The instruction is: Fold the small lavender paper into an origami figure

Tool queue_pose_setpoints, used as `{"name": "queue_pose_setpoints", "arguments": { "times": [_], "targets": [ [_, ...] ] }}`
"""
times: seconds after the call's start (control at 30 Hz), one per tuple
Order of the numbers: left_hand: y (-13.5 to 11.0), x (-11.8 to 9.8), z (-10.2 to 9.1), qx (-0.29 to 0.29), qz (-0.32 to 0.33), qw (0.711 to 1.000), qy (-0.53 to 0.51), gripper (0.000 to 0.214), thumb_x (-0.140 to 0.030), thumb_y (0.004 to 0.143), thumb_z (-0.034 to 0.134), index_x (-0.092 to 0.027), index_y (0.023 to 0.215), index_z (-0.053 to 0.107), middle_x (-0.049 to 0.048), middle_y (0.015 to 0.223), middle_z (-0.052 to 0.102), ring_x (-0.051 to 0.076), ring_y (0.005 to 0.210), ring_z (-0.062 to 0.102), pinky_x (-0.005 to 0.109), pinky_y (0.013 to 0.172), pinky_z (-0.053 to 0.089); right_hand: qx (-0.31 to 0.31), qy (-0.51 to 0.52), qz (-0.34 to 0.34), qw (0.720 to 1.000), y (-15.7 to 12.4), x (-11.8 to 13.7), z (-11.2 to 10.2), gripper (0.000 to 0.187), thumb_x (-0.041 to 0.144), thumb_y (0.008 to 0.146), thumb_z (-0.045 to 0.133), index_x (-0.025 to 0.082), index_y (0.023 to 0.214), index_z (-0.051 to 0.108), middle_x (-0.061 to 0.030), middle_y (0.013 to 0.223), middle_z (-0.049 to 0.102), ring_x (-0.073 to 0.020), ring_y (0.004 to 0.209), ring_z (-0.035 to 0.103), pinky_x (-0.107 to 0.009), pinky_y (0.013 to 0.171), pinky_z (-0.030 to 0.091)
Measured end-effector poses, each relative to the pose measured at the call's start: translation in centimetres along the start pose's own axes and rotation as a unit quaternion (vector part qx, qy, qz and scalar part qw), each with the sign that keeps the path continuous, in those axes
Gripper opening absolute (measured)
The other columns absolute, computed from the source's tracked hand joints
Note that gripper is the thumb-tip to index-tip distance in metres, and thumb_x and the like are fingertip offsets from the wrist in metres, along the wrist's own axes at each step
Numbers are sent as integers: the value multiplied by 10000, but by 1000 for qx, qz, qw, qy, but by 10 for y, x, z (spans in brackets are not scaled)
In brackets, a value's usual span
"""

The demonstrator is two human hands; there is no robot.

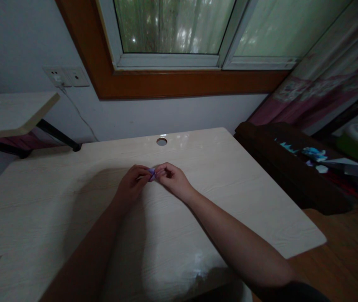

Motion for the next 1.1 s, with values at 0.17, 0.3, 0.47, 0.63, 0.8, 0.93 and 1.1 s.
{"name": "queue_pose_setpoints", "arguments": {
  "times": [0.17, 0.3, 0.47, 0.63, 0.8, 0.93, 1.1],
  "targets": [
    [-1, 17, 2, -18, -53, 997, -52, 237, -296, 797, 730, -194, 941, 571, -1, 879, 630, 126, 711, 662, 279, 681, 567, -1, 7, 7, 1000, 0, -2, 0, 176, 275, 764, 708, 184, 910, 668, -10, 802, 675, -125, 727, 611, -264, 703, 479],
    [-3, 21, 0, -38, -60, 997, -37, 316, -289, 789, 719, -209, 1029, 529, -14, 881, 621, 118, 681, 655, 264, 614, 574, 3, -20, -1, 1000, 0, -3, 1, 182, 311, 786, 716, 186, 902, 650, -11, 817, 663, -126, 737, 603, -256, 692, 465],
    [-4, 16, 0, -39, -52, 996, 66, 173, -268, 825, 651, -199, 967, 580, -7, 853, 621, 114, 649, 634, 252, 591, 567, 8, -77, -13, 997, -2, 1, 2, 215, 395, 853, 659, 186, 891, 632, -16, 807, 652, -124, 704, 576, -242, 646, 443],
    [-4, 2, -2, -67, 13, 971, 231, 140, -253, 812, 650, -201, 935, 608, 12, 855, 636, 139, 718, 626, 257, 629, 564, 15, -182, -59, 981, -6, 14, 5, 194, 377, 860, 646, 184, 869, 637, -10, 798, 623, -122, 700, 558, -233, 644, 442],
    [-6, 1, -1, -77, 38, 961, 264, 114, -213, 824, 626, -204, 935, 601, 17, 877, 627, 138, 736, 638, 245, 627, 572, 24, -231, -77, 970, -6, 15, 7, 113, 286, 845, 640, 174, 832, 645, 3, 746, 601, -113, 663, 546, -226, 636, 440],
    [-6, 6, -3, -82, 19, 971, 223, 117, -207, 830, 623, -203, 944, 595, 15, 890, 627, 131, 718, 655, 250, 638, 587, 17, -209, -69, 975, -5, 10, 5, 118, 257, 863, 611, 171, 905, 680, 3, 752, 624, -111, 662, 566, -219, 625, 443],
    [-5, 7, -3, -78, 13, 976, 201, 158, -237, 830, 638, -204, 973, 581, 19, 889, 641, 140, 723, 673, 257, 646, 586, -2, -233, -97, 968, -6, 17, 4, 132, 247, 879, 614, 177, 943, 706, -13, 778, 650, -120, 683, 586, -230, 648, 454]
  ]
}}
Point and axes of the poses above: each hand's wrist, its own y-axis towards the middle knuckle, its own z-axis out of the palm, x = y × z, the point moved 8 cm from there along y, towards the middle knuckle
